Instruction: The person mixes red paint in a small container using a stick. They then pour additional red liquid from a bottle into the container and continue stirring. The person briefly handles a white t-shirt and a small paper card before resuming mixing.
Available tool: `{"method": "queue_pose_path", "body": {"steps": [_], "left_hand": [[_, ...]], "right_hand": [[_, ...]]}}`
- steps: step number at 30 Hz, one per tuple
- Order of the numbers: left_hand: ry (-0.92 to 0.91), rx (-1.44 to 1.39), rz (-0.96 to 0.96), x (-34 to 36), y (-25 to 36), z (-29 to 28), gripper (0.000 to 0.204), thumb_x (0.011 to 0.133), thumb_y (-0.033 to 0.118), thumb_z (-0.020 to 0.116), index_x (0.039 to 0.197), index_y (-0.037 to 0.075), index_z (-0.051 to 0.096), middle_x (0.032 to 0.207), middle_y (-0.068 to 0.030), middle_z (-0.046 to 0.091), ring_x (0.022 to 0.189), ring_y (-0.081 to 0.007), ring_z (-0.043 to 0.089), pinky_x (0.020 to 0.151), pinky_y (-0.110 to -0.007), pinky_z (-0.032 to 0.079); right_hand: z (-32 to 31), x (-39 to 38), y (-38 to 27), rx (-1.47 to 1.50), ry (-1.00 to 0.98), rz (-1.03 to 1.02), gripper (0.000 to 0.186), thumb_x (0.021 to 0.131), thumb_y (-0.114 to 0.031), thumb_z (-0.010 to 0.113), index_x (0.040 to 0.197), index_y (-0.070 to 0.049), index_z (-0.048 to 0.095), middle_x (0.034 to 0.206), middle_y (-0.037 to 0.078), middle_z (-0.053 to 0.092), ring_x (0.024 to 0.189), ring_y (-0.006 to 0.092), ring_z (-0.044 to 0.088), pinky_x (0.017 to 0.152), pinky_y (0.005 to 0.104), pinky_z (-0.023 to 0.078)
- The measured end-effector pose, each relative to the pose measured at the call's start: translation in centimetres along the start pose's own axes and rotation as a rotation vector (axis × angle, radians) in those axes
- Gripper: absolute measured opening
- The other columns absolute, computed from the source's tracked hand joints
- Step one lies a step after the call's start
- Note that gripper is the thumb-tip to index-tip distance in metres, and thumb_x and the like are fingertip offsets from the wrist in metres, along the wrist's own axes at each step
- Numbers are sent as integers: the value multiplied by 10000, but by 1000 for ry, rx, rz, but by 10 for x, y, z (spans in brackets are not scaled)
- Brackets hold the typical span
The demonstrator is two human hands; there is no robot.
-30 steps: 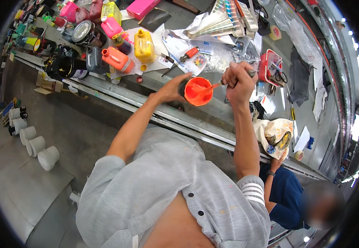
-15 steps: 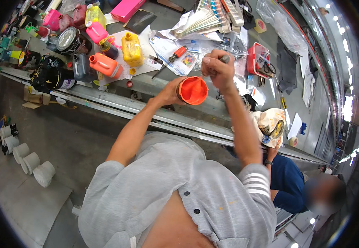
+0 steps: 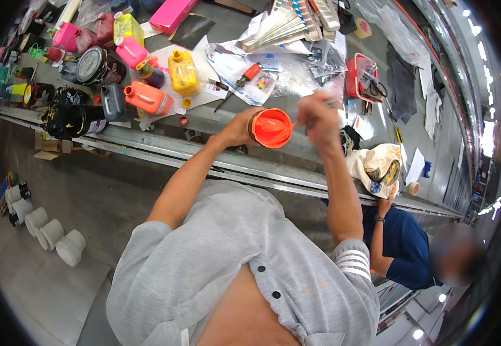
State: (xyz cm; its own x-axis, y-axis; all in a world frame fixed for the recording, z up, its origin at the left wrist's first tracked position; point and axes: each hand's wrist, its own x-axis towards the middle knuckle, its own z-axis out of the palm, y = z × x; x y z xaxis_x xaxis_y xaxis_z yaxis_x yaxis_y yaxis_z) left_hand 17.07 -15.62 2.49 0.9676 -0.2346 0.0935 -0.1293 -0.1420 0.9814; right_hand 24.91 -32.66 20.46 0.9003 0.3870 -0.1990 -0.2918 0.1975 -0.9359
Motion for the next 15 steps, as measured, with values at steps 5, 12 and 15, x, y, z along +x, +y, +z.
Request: {"method": "queue_pose_path", "body": {"steps": [5, 12, 15], "left_hand": [[-54, 33, 26, 7, -8, 1, 832, 510, 112, 874, 1256, 69, 509, 1201, -118, 588, 1131, -316, 543, 983, -396, 425], [-68, 15, -4, 5, 1, -5, 907, 538, 160, 899, 1322, 55, 455, 1305, -139, 531, 1210, -313, 501, 1044, -405, 395], [5, 45, 6, 2, -5, -1, 854, 500, 140, 885, 1260, 85, 499, 1199, -115, 580, 1134, -330, 527, 988, -415, 417]], "right_hand": [[24, -17, 60, -514, -68, -278, 198, 805, -20, 619, 620, -24, 546, 573, 15, 542, 494, 76, 488, 471, 246, 399], [34, -12, 38, -474, 157, -469, 225, 830, -39, 570, 620, -59, 493, 555, 27, 479, 496, 135, 463, 483, 288, 372], [30, -19, 23, -328, 167, -358, 252, 831, -20, 555, 604, -83, 465, 579, 30, 482, 489, 129, 431, 468, 281, 348]]}}
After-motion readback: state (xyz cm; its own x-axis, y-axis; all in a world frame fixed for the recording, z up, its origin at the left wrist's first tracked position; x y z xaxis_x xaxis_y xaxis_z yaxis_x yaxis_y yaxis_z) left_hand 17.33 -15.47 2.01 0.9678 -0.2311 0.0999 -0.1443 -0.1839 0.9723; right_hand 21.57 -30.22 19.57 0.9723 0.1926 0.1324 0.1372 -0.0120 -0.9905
